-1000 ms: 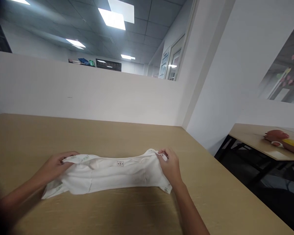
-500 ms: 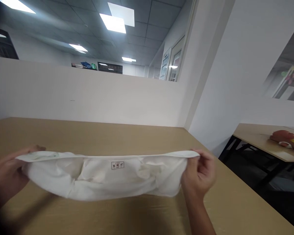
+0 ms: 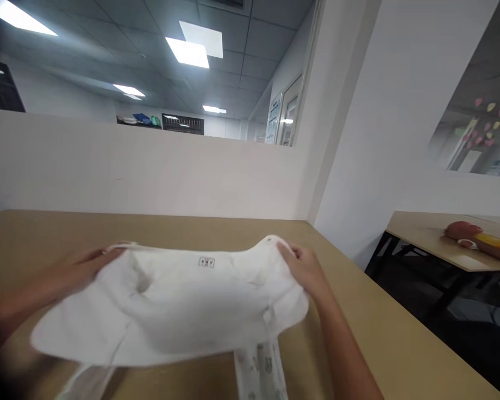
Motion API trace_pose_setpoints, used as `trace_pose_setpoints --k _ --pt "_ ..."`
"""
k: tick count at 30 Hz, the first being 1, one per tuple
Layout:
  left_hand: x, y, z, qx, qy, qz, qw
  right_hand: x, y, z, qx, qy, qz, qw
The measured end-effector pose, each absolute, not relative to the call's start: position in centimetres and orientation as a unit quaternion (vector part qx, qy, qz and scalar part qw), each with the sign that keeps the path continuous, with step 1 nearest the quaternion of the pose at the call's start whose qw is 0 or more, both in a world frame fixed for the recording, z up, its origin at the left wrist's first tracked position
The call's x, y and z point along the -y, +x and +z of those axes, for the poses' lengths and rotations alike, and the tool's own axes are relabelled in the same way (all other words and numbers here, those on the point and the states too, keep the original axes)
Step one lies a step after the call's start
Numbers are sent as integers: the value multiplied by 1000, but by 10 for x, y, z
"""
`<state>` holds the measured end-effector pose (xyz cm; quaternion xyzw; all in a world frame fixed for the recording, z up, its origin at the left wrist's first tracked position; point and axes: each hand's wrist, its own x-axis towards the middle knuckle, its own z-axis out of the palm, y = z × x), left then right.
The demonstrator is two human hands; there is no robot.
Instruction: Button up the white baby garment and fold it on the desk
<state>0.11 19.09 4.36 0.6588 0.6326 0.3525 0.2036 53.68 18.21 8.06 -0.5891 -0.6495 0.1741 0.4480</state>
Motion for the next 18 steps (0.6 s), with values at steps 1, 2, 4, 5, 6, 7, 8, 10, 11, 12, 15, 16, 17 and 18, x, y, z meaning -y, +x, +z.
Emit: trace_pose_setpoints --k 1,2,4,5,6,7,8,10,11,12,15,16,17,18 --pt "-201 10 33 -632 672 300 243 -199 536 60 665 -611 168 395" --pt "-212 17 20 -626 689 267 248 -213 534 39 674 -640 136 342" --pt "-235 28 -9 -631 725 200 188 -232 525 3 669 -664 91 321" --pt "-246 31 -22 -618 746 196 151 -236 519 -11 668 -669 73 317" --pt "-256 36 -32 -600 759 214 135 -237 512 -20 671 -669 58 315" --pt "-264 42 -39 -577 768 240 138 -235 505 -27 680 -661 46 314" --pt "-271 50 -43 -554 777 262 146 -230 497 -30 694 -645 35 318" --pt "-280 76 -44 -517 795 279 150 -216 479 -30 743 -573 16 346" --pt "-283 92 -42 -501 809 271 147 -207 470 -29 771 -522 17 365" --pt "-285 110 -40 -477 829 253 142 -199 460 -29 798 -469 34 376" --pt "-289 161 -45 -417 876 201 137 -177 433 -37 873 -370 111 298" --pt "-292 174 -51 -411 886 169 133 -172 426 -42 889 -359 120 258" --pt "-294 184 -57 -415 890 136 133 -169 420 -47 899 -356 121 223" --pt "-298 192 -64 -421 891 104 131 -166 415 -52 906 -358 119 194"
